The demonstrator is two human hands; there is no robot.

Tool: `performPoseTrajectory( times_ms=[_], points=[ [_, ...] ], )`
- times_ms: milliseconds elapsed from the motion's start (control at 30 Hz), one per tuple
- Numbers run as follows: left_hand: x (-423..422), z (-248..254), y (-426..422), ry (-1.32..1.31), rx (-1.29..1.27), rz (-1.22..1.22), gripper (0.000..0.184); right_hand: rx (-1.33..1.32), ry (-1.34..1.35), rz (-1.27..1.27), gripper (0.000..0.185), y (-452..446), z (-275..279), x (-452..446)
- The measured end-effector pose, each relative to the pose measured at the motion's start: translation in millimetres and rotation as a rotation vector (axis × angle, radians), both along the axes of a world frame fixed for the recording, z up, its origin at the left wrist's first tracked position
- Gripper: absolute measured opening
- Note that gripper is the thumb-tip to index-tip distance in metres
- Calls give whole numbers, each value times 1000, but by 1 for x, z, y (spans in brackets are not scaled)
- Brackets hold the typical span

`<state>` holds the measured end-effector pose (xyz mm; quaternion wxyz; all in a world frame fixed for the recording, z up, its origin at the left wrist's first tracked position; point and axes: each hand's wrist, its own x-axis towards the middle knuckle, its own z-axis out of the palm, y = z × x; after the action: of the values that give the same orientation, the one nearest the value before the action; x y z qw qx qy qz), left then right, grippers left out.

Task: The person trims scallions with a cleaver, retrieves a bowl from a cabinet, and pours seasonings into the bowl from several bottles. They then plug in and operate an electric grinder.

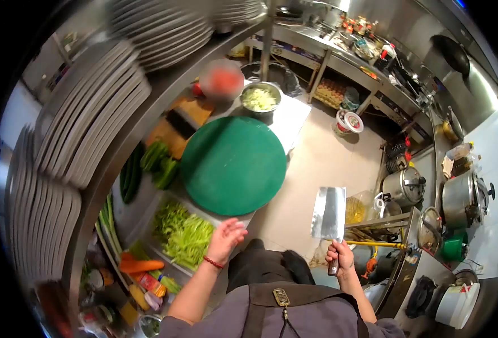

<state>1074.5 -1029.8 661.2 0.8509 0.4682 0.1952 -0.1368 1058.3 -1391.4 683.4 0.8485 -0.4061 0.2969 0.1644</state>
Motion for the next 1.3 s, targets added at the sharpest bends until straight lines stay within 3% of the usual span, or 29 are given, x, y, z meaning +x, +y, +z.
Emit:
performPoseTrajectory(
  times_ms=[100, 133, 200, 333, 367, 433, 500, 567, 633, 700, 833, 933, 1000, 1300],
  points=[
    [32, -18, -39, 60, 174, -43, 48, 339, -46, -31, 7, -33, -15, 38],
    [42, -25, -46, -33, 382, 37, 49, 509, 21, -48, 9, -41, -15, 54],
    [69, -31, -51, -179, 743, 81, 49, 387, -64, 49, 7, -53, -4, 91],
    [125, -15, -66, -120, 775, 147, 45, 129, -98, 323, 12, -109, -37, 183],
    [137, -12, -74, -130, 836, 187, 41, 158, -56, 396, 12, -128, -41, 209],
    [155, -17, -98, -89, 862, 275, 39, 367, 314, 362, 14, -180, -80, 245],
    [154, -8, -128, -54, 883, 328, 35, 451, 550, 491, 25, -206, -88, 278],
    [157, 1, -166, -29, 870, 393, 35, -67, 577, 640, 20, -193, -73, 306],
    [150, 2, -195, -8, 925, 425, 36, -229, 515, 817, 18, -176, -76, 335],
    [132, -10, -220, 35, 1090, 372, 38, -297, 434, 947, 17, -155, -83, 362],
    [116, 2, -245, 124, 1007, 492, 36, -403, 253, 1085, 16, -130, -86, 392],
    [106, -7, -234, 186, 997, 380, 34, -476, 117, 1135, 17, -114, -83, 394],
    [97, -15, -219, 145, 1151, 348, 33, -535, 28, 1157, 18, -104, -79, 389],
    [-11, -33, -169, 194, 1132, 623, 36, -976, -434, 1218, 26, -67, -59, 336]
  ],
)
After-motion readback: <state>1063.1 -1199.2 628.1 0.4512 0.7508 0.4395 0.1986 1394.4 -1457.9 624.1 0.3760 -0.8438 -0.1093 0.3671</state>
